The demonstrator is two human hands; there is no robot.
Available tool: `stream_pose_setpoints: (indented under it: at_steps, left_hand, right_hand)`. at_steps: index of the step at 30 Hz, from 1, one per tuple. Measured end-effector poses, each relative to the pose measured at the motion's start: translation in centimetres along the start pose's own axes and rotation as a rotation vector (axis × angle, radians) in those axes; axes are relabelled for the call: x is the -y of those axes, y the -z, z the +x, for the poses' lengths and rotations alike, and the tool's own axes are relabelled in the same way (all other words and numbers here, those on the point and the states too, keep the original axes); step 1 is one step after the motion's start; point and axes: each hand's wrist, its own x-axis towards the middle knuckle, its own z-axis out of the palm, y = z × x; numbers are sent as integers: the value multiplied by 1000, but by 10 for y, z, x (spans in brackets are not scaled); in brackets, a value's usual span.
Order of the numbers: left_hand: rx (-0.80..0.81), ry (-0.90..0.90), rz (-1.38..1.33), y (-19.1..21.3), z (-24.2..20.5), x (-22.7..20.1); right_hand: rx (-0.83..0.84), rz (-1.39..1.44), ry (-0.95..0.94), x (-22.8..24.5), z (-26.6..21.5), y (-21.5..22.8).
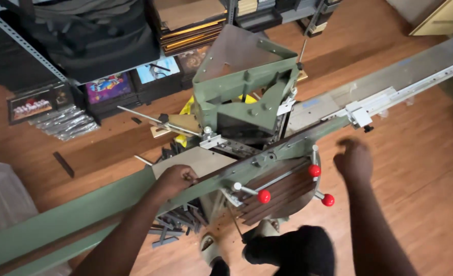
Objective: The recorder uses a miter guillotine to cut pieces of frame molding at precise angles.
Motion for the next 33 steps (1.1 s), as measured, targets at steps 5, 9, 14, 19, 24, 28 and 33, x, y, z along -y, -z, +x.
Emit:
stream_pose_setpoints:
  at_steps: [5, 9, 14, 19, 24, 28, 33]
  left_hand:
    - [104, -36, -163, 1, -1, 22]
    - [86, 86, -1, 33, -28, -24]
    - [122, 79, 223, 51, -47, -20]
    - [97, 23, 195, 22, -6, -47]
    - [-73, -382, 300, -64, 102, -40]
    - [34, -386, -59, -62, 96, -76]
    - [-74, -300, 458, -10, 23, -40]
  right_hand:
    - [71, 50, 426, 22, 86, -18]
    - [582, -89, 722, 23, 138, -44]
    - [338, 2, 755, -28, 150, -25]
    - [-149, 259, -10, 41, 27, 96]
    - [53, 545, -604, 43, -131, 75]
    - [367, 795, -596, 144, -183, 53]
    - [416, 1078, -818, 181, -164, 12]
